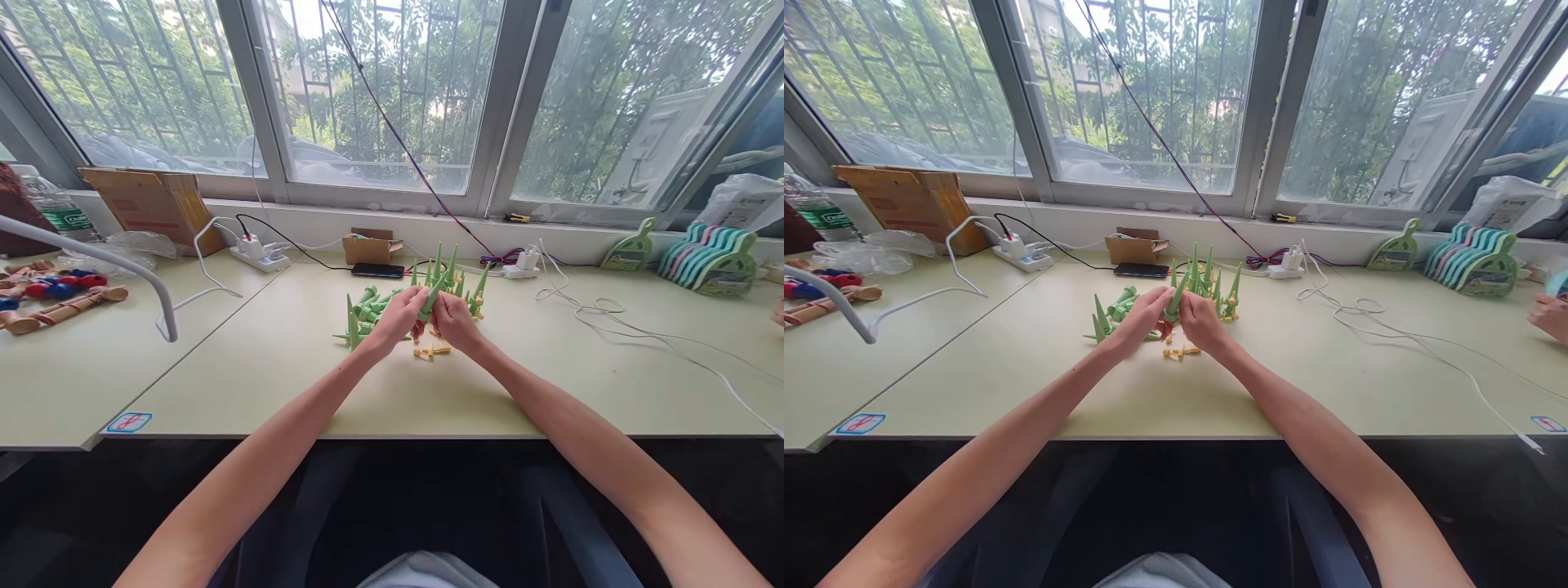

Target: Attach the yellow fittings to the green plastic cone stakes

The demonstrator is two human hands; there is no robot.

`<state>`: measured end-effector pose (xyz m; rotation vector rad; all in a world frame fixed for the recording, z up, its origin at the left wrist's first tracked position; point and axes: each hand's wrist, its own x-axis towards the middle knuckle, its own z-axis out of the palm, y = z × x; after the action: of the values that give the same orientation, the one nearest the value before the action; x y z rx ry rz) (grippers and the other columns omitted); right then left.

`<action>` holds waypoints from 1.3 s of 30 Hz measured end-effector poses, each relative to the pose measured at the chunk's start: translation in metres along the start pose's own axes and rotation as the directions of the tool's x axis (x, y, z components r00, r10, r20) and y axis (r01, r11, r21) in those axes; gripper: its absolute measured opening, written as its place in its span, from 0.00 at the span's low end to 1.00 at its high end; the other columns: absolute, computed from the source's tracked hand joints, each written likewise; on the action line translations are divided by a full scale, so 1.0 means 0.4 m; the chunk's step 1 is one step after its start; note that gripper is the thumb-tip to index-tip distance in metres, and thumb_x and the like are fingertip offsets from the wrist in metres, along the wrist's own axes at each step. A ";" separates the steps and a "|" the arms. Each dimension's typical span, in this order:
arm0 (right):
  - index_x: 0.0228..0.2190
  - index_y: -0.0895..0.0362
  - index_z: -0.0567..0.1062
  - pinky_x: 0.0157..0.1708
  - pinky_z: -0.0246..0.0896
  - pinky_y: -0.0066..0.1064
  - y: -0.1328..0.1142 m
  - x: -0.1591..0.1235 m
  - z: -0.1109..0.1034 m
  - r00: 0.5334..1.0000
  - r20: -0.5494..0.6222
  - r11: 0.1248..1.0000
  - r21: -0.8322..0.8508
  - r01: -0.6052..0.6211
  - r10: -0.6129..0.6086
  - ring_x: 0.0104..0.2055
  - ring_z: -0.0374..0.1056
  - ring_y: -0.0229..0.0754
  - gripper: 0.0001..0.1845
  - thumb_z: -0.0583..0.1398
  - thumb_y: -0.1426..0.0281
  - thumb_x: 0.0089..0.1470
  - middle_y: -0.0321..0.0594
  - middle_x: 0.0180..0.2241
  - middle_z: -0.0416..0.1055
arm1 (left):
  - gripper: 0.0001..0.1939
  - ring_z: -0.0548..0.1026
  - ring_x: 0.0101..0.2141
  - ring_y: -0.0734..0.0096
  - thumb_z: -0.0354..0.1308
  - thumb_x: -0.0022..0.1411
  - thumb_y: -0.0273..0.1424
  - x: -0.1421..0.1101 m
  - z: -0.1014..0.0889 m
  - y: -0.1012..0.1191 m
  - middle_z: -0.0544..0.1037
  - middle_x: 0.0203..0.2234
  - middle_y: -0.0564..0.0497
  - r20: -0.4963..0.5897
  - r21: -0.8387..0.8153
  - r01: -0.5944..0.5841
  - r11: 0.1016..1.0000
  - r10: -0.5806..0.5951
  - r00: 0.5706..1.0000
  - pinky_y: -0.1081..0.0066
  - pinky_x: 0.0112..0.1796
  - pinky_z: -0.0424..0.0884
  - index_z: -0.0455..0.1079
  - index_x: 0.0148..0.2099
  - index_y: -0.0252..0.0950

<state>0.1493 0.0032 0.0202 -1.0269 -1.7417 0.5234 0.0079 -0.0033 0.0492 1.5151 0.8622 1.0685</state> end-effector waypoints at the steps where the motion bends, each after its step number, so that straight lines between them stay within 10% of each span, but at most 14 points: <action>1: 0.20 0.54 0.58 0.19 0.49 0.28 0.000 0.000 0.000 1.000 0.001 1.000 0.000 0.000 0.000 0.18 0.55 0.35 0.29 0.47 0.47 0.62 0.34 0.15 0.59 | 0.18 0.67 0.15 0.78 0.56 0.62 0.47 0.000 0.000 0.000 0.67 0.20 0.55 0.002 0.002 -0.001 1.000 0.001 1.000 0.76 0.15 0.64 0.65 0.32 0.36; 39: 0.20 0.55 0.58 0.19 0.50 0.27 0.002 0.003 -0.004 1.000 0.017 1.000 -0.025 0.007 -0.007 0.18 0.55 0.34 0.28 0.46 0.50 0.63 0.34 0.16 0.61 | 0.18 0.67 0.16 0.78 0.52 0.65 0.46 -0.005 0.003 0.002 0.67 0.21 0.54 -0.002 0.077 -0.018 0.997 0.018 1.000 0.76 0.16 0.65 0.63 0.33 0.36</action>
<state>0.1510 0.0044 0.0209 -1.0359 -1.7703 0.5086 0.0085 -0.0056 0.0495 1.5885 0.9021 1.0608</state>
